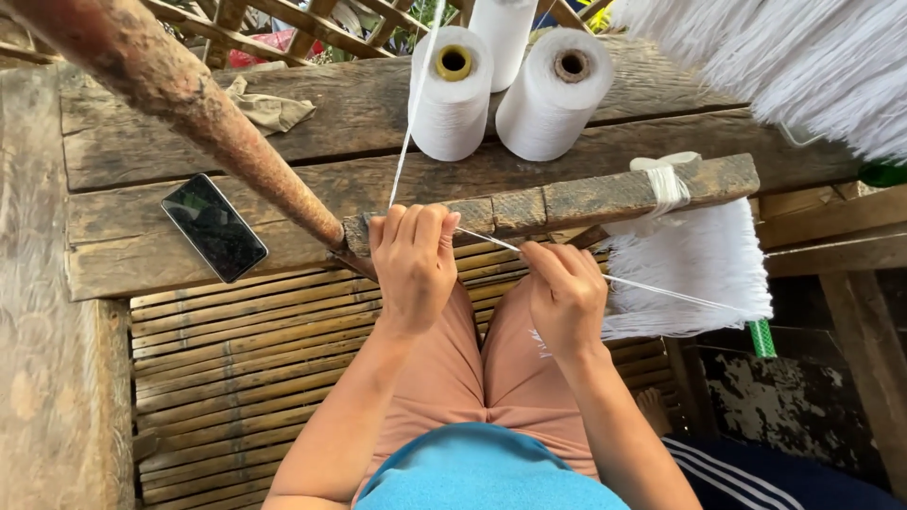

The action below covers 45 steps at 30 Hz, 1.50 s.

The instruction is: The person sits on a bamboo mat and weaves white threads by hand using a simple wooden loom. They repeatedly pass the thread through the warp and pull it tight to create a woven fabric.

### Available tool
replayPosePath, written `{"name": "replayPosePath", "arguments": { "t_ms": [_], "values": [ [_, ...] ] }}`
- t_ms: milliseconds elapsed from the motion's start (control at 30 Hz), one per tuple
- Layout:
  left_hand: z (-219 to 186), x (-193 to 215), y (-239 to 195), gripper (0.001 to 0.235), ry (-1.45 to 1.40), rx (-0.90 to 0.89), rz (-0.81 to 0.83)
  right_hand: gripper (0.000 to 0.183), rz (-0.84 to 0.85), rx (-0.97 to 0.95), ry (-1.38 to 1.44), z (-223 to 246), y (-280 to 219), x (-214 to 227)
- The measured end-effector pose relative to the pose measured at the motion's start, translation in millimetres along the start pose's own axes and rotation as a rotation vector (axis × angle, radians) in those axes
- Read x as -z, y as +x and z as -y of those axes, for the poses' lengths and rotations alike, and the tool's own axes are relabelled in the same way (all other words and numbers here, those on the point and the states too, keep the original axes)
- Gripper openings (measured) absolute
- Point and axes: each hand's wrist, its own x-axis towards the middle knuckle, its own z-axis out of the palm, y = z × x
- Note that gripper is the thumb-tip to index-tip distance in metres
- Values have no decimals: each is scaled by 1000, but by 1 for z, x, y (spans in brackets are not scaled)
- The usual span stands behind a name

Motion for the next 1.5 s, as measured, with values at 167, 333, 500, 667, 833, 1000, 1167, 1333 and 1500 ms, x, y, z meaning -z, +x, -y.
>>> {"name": "replayPosePath", "arguments": {
  "t_ms": [167, 333, 500, 667, 833, 1000, 1167, 1333, 1500],
  "values": [
    [-4, 6, 5, 30, 89, -11, 45, 12, 38, -106, -87, -22, -40, -35],
    [-1, 5, 0, 28, 23, -62, 29, 9, 194, -530, 283, -1, -41, -31],
    [-22, 18, -28, 21, -201, 65, -107, 16, 120, -1006, 1182, 74, -8, -33],
    [-36, 29, -47, 18, -231, 81, -150, 6, -131, -1020, 1314, 98, -15, -41],
    [-36, 36, -69, 19, -310, -3, -95, 6, -181, -938, 1133, 66, -40, 10],
    [18, 57, -105, 14, -136, 54, -51, 14, -737, -1116, 956, -58, -132, 118],
    [29, 58, -74, 23, -52, 115, -88, 18, -789, -1117, 598, -152, -127, 214],
    [2, 35, -7, 27, 16, 110, 19, 16, -803, -756, 374, -66, 20, 169],
    [-2, 2, 8, 29, 142, -16, -23, 20, -59, -116, 22, 19, 17, 18]
  ]
}}
